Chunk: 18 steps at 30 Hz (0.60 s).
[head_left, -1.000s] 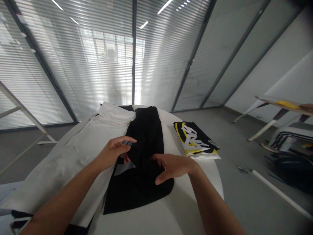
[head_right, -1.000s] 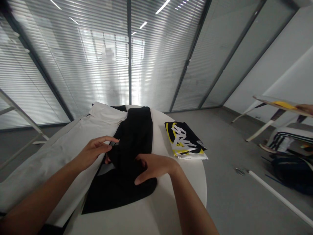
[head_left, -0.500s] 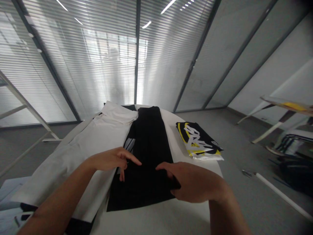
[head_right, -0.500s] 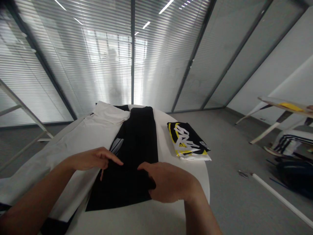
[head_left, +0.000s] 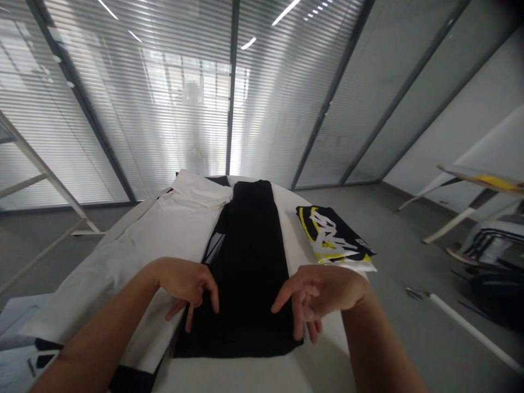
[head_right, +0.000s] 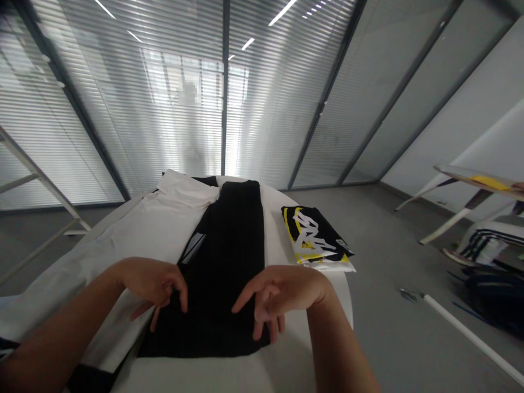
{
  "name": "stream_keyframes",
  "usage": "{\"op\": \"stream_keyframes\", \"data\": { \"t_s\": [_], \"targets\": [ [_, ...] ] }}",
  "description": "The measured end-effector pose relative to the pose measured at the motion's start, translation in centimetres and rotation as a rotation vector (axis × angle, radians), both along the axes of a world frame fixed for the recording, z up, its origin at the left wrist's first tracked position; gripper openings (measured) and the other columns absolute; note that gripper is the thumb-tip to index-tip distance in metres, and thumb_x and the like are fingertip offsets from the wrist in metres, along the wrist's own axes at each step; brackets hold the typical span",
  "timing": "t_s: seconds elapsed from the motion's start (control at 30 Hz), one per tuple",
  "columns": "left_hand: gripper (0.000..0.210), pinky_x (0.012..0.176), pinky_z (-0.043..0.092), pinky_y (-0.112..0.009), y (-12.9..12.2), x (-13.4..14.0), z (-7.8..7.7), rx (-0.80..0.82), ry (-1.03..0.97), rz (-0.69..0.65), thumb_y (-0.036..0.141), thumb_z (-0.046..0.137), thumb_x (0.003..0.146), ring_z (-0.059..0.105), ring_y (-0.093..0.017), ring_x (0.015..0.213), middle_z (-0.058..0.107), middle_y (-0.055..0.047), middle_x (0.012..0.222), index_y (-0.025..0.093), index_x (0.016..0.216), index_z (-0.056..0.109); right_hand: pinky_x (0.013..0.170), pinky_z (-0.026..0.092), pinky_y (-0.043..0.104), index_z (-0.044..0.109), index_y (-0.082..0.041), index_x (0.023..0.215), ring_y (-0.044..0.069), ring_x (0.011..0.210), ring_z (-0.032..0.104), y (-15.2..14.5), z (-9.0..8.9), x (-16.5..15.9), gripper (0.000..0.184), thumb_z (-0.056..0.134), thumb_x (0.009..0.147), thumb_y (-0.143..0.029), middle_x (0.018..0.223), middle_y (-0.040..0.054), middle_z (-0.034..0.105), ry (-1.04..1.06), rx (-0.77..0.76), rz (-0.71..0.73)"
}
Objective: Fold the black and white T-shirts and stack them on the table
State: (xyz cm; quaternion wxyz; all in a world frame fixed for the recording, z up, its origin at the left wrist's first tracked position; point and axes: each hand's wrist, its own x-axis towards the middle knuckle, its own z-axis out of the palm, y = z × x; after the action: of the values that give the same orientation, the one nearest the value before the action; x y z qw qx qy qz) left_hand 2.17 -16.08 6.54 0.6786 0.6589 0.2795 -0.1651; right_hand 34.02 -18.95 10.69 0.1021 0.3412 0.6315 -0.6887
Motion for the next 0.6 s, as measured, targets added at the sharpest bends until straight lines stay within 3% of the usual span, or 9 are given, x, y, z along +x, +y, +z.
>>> {"op": "stream_keyframes", "data": {
  "t_s": [0.13, 0.2, 0.4, 0.5, 0.6],
  "targets": [
    [0.059, 0.035, 0.038, -0.019, 0.2, -0.1, 0.0, -0.010, -0.021, -0.025, 0.004, 0.043, 0.062, 0.064, -0.018, 0.042, 0.066, 0.003, 0.052, 0.019, 0.114, 0.066, 0.051, 0.048, 0.020, 0.064, -0.017, 0.104, 0.016, 0.068, 0.069, 1.6, -2.5, 0.2, 0.043, 0.055, 0.086, -0.055, 0.085, 0.0091, 0.073, -0.222, 0.387, -0.215],
    [0.057, 0.036, 0.040, -0.020, 0.2, -0.3, 0.2, -0.041, -0.022, -0.035, 0.004, 0.043, 0.063, 0.063, -0.018, 0.042, 0.068, 0.002, 0.056, 0.018, 0.113, 0.066, 0.046, 0.046, 0.021, 0.064, -0.016, 0.091, 0.016, 0.058, 0.066, 2.4, -3.8, 0.0, 0.037, 0.055, 0.086, -0.052, 0.073, 0.0081, 0.071, -0.392, 0.461, -0.225],
    [0.057, 0.040, 0.042, -0.020, 0.1, -0.8, 1.4, -0.075, -0.031, -0.122, 0.004, 0.043, 0.068, 0.061, -0.016, 0.042, 0.067, 0.003, 0.055, 0.019, 0.118, 0.065, 0.047, 0.049, 0.023, 0.060, -0.015, 0.069, 0.014, 0.050, 0.062, 3.0, -4.5, -0.4, 0.031, 0.059, 0.082, -0.044, 0.061, 0.0055, 0.067, -0.540, 0.349, -0.152],
    [0.059, 0.042, 0.045, -0.021, 0.2, -0.9, 1.0, -0.114, 0.036, -0.149, 0.004, 0.042, 0.066, 0.063, -0.016, 0.044, 0.068, 0.002, 0.057, 0.019, 0.120, 0.064, 0.047, 0.049, 0.020, 0.059, -0.015, 0.069, 0.013, 0.052, 0.063, 2.9, -4.6, -0.6, 0.030, 0.062, 0.079, -0.043, 0.062, 0.0045, 0.067, -0.522, 0.284, -0.093],
    [0.049, 0.040, 0.046, -0.025, 0.6, -1.1, 0.0, -0.128, 0.123, -0.127, 0.009, 0.045, 0.067, 0.062, -0.019, 0.044, 0.069, -0.001, 0.059, 0.019, 0.109, 0.068, 0.047, 0.050, 0.020, 0.060, -0.015, 0.074, 0.014, 0.056, 0.064, 2.8, -5.0, -0.8, 0.030, 0.069, 0.074, -0.044, 0.064, 0.0025, 0.067, -0.451, 0.182, -0.045]
  ]
}}
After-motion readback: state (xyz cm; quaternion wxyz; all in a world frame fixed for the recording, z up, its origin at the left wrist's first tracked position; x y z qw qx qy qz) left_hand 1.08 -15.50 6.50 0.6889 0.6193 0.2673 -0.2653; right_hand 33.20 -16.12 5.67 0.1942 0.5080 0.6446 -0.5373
